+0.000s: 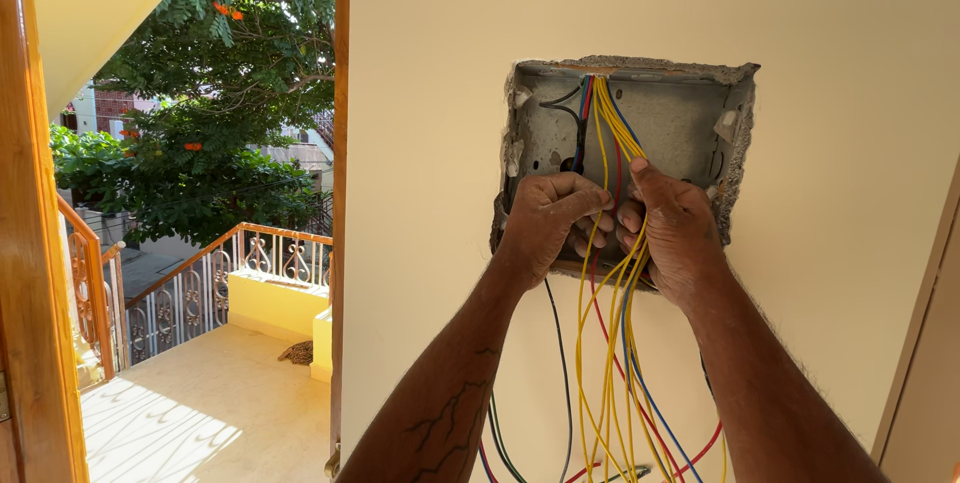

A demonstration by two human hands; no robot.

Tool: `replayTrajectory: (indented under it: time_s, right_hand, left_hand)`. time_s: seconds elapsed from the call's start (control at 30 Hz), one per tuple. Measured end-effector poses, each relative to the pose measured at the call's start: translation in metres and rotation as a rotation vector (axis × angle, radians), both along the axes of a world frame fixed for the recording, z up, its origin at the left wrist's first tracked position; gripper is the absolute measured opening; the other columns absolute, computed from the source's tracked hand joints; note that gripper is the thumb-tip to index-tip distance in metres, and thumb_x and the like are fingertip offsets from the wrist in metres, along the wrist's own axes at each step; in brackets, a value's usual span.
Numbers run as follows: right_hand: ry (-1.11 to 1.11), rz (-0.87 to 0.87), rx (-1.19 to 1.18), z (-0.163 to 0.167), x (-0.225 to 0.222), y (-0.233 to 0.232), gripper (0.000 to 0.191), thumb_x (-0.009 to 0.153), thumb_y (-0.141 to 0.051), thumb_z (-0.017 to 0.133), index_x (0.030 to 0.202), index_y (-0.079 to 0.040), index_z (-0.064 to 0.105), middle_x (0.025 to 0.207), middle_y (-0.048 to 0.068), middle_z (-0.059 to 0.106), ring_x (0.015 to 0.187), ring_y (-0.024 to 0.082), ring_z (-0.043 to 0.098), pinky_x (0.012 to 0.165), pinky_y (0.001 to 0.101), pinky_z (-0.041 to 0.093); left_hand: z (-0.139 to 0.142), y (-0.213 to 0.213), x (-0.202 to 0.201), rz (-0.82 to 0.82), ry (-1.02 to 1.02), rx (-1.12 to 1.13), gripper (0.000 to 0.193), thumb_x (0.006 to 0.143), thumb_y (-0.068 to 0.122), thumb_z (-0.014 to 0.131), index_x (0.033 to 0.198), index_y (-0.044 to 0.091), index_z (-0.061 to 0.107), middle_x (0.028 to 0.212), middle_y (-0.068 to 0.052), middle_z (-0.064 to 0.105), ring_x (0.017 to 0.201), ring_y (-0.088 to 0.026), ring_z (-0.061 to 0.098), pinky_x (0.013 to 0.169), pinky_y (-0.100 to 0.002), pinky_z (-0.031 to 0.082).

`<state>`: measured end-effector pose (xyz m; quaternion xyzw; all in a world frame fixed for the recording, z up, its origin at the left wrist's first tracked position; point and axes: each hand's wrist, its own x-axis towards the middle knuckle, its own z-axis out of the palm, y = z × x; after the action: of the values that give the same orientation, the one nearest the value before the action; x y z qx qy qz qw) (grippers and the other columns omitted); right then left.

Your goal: The person brushes dust out of an open electrical wall box using a paint brush, then separates and organizes the wires by hand.

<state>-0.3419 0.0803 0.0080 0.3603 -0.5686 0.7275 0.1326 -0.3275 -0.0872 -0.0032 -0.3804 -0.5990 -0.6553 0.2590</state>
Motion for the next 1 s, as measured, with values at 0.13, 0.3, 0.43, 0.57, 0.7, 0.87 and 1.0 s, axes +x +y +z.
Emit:
replayTrajectory:
  time_s: [0.13, 0.3, 0.43, 0.57, 0.7, 0.87, 1.0]
  right_hand:
    - [-0.006, -0.046, 0.016, 0.002, 0.008, -0.001, 0.042, 0.095, -0.046, 0.07, 0.078, -0.01, 0.058, 0.059, -0.003, 0.047, 0.05, 0.007, 0.042, 0.048, 0.0244, 0.038]
    - [0.053, -0.034, 0.001, 0.003, 0.016, -0.002, 0.03, 0.089, -0.034, 0.078, 0.084, -0.009, 0.064, 0.062, -0.006, 0.048, 0.05, 0.003, 0.038, 0.045, 0.0214, 0.033]
    - [0.062, -0.02, 0.023, 0.002, 0.019, -0.002, 0.029, 0.089, -0.033, 0.078, 0.083, -0.007, 0.067, 0.062, -0.005, 0.05, 0.049, 0.003, 0.039, 0.044, 0.0207, 0.033]
    - [0.06, -0.022, 0.034, 0.002, 0.017, -0.001, 0.029, 0.088, -0.033, 0.078, 0.082, -0.007, 0.068, 0.062, -0.004, 0.052, 0.049, 0.003, 0.038, 0.044, 0.0209, 0.032]
    - [0.028, -0.084, 0.01, 0.003, 0.01, -0.002, 0.031, 0.088, -0.039, 0.076, 0.08, -0.01, 0.066, 0.061, -0.002, 0.056, 0.051, 0.006, 0.048, 0.045, 0.0215, 0.036]
    - [0.006, -0.067, -0.079, 0.003, 0.001, -0.002, 0.042, 0.091, -0.046, 0.076, 0.071, -0.014, 0.058, 0.06, -0.004, 0.049, 0.051, 0.007, 0.047, 0.047, 0.024, 0.04]
    - [-0.006, 0.043, -0.068, 0.001, -0.002, 0.004, 0.05, 0.094, -0.049, 0.071, 0.064, -0.017, 0.046, 0.056, -0.003, 0.046, 0.046, 0.009, 0.045, 0.043, 0.0264, 0.039]
  left_hand:
    - [0.0, -0.001, 0.001, -0.001, -0.006, -0.01, 0.019, 0.096, 0.018, 0.065, 0.091, 0.0, 0.071, 0.076, -0.01, 0.072, 0.062, -0.014, 0.069, 0.053, -0.027, 0.055]
    - [-0.001, -0.002, 0.001, -0.02, -0.007, -0.011, 0.02, 0.096, 0.02, 0.064, 0.091, 0.001, 0.07, 0.077, -0.01, 0.073, 0.062, -0.014, 0.07, 0.053, -0.027, 0.055]
    - [-0.001, -0.002, 0.0, -0.021, 0.009, -0.019, 0.019, 0.094, 0.018, 0.065, 0.09, 0.001, 0.071, 0.077, -0.009, 0.073, 0.062, -0.014, 0.068, 0.053, -0.028, 0.054]
    - [-0.003, -0.002, 0.0, -0.005, 0.064, -0.079, 0.02, 0.094, 0.017, 0.068, 0.088, -0.001, 0.073, 0.077, -0.009, 0.072, 0.064, -0.013, 0.067, 0.056, -0.028, 0.054]
    - [-0.002, 0.0, 0.001, 0.108, 0.059, -0.172, 0.017, 0.089, 0.017, 0.075, 0.086, 0.0, 0.073, 0.077, -0.008, 0.072, 0.064, -0.012, 0.067, 0.056, -0.027, 0.053]
    - [0.0, 0.003, -0.001, 0.007, 0.037, -0.071, 0.013, 0.091, 0.012, 0.07, 0.093, 0.0, 0.074, 0.081, -0.007, 0.075, 0.071, -0.013, 0.07, 0.066, -0.028, 0.057]
    - [-0.001, 0.007, -0.005, 0.024, 0.044, -0.043, 0.018, 0.087, 0.01, 0.068, 0.095, -0.005, 0.074, 0.084, -0.01, 0.077, 0.075, -0.017, 0.075, 0.072, -0.032, 0.06]
